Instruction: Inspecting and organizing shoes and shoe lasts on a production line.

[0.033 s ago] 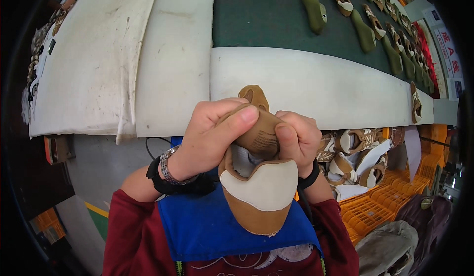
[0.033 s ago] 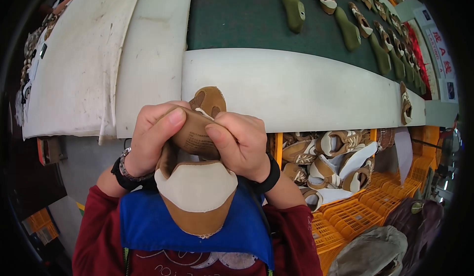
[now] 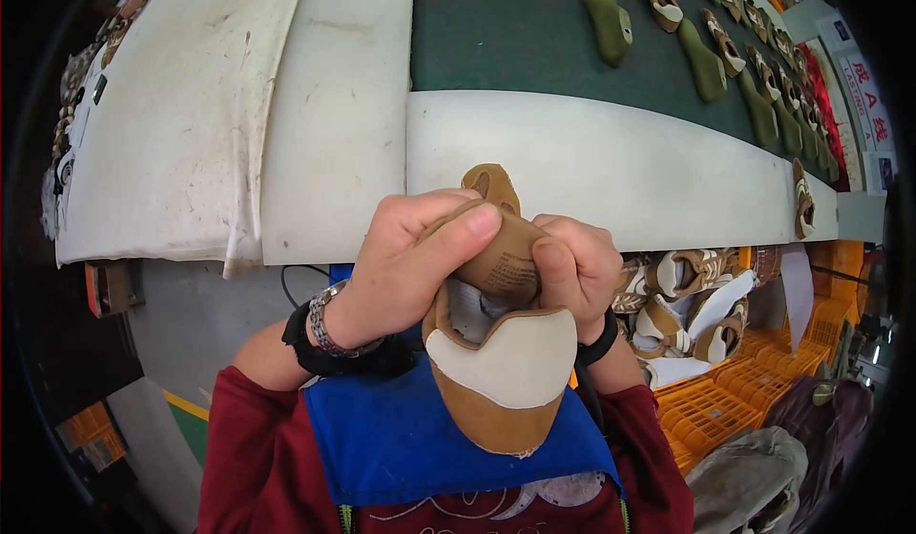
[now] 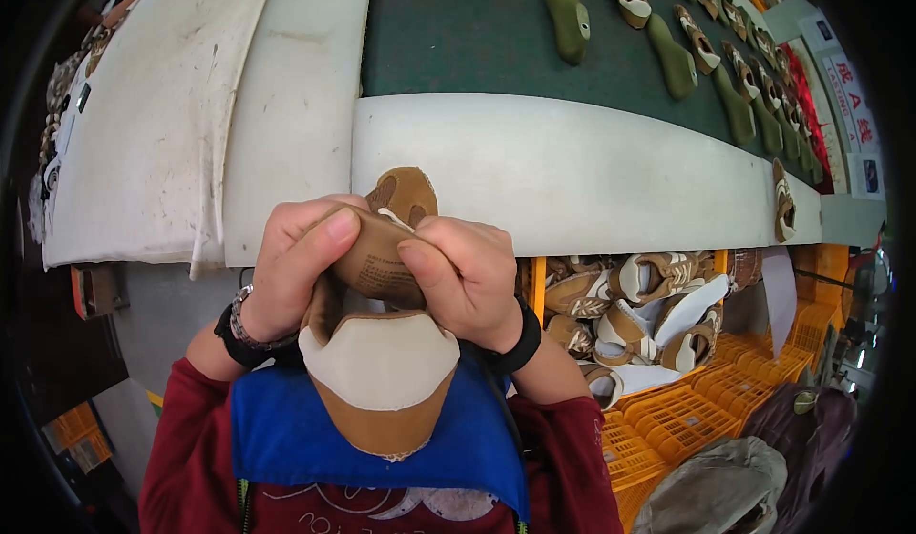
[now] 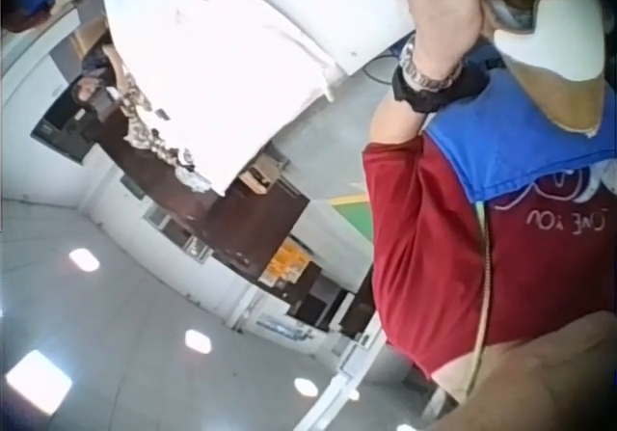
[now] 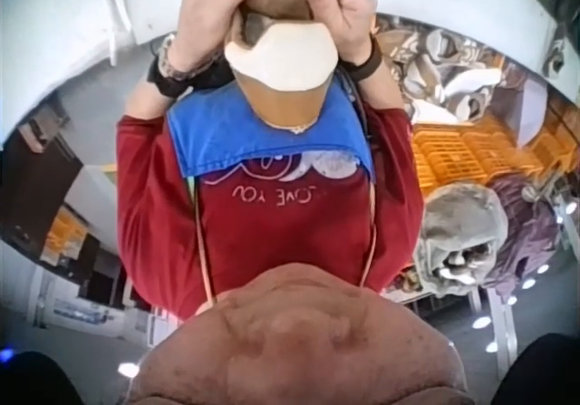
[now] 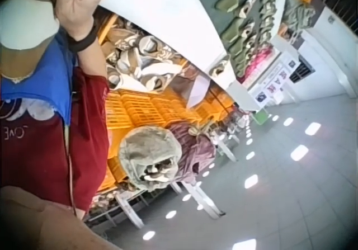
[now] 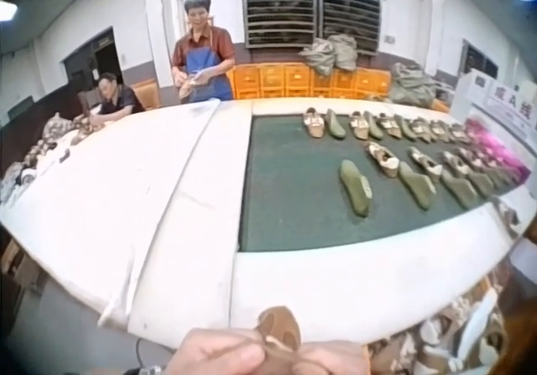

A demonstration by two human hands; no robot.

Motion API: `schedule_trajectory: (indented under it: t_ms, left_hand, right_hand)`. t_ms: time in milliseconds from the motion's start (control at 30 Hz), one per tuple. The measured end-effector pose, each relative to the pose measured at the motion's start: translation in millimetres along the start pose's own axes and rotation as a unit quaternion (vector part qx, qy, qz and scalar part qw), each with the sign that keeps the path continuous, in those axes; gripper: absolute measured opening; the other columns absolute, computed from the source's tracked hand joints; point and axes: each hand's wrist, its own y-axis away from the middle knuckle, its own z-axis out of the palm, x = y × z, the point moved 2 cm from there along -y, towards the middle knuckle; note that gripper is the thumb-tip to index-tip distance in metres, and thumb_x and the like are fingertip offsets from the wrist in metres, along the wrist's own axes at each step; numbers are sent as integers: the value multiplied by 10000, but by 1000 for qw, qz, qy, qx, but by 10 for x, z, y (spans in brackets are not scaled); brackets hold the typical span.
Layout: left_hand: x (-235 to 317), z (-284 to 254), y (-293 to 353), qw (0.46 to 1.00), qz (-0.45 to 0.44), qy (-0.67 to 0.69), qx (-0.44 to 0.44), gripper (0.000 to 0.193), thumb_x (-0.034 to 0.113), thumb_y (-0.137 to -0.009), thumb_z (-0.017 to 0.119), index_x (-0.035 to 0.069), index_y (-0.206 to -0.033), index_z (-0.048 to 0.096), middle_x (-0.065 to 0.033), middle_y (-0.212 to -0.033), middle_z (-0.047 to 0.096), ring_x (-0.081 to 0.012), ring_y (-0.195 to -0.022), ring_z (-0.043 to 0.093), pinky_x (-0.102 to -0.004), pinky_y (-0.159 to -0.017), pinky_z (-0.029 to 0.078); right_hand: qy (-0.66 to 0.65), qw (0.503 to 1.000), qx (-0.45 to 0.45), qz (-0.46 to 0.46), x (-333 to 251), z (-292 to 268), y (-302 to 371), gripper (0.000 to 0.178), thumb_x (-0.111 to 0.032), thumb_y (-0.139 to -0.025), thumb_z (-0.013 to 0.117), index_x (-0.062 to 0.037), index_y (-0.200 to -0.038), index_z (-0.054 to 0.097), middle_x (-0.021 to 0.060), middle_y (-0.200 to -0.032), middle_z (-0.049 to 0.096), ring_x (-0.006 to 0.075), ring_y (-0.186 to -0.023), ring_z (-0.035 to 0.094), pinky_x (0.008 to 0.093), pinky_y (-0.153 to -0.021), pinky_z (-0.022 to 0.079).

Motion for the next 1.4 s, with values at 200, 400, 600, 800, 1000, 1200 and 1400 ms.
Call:
schedule_trajectory:
  t_ms: [200,400,600,800,1000,1200,1400]
  left_hand:
    - [11,-36,-20,999,31,-21,-9,277,181,-921,488,-46,-796,587,-18,-739,547,-59,-702,464,-228,-616,396]
    - [26,-17,6,999,30,-21,1,265,181,-913,506,-40,-791,589,-19,-709,534,-58,-670,448,-233,-587,389]
    - [27,-27,58,999,29,-26,1,258,178,-905,518,-39,-789,594,-20,-694,527,-56,-663,445,-234,-577,386]
    - [49,-29,65,999,37,-24,5,261,174,-905,515,-37,-771,588,-15,-682,518,-59,-653,441,-237,-576,383]
    - [73,-36,22,996,39,-74,-10,221,138,-883,524,-43,-766,568,-44,-676,500,-82,-651,441,-242,-585,378]
    - [-162,-218,-168,972,116,-205,28,169,101,-860,529,-53,-808,578,-78,-691,508,-140,-648,470,-262,-601,389]
    - [-203,-227,-233,938,129,-321,16,120,62,-816,563,-44,-858,599,-138,-765,559,-253,-700,540,-313,-651,437]
  right_hand:
    - [7,1000,-2,-20,5,11,-42,224,-136,-846,576,23,-691,545,92,-552,485,207,-443,470,292,-430,360]
    - [16,1000,-4,-18,-1,21,-6,218,-125,-844,572,28,-692,538,92,-559,485,207,-446,466,289,-434,360]
    - [-1,1000,-9,-18,-26,51,32,218,-115,-854,561,32,-695,536,87,-565,492,194,-450,459,283,-435,359]
    - [-5,1000,-5,-27,-26,72,21,214,-112,-855,561,33,-699,540,88,-572,503,188,-455,468,280,-439,364]
    - [22,999,-1,-36,-123,29,-18,189,-89,-837,572,26,-689,547,101,-584,522,205,-464,480,292,-451,383]
    - [92,994,-56,32,238,32,-131,248,-220,-749,704,-16,-765,564,115,-632,543,262,-538,532,325,-498,423]
    - [220,970,-104,9,301,-22,-73,292,-259,-738,703,-46,-887,571,107,-722,564,283,-629,562,335,-559,454]
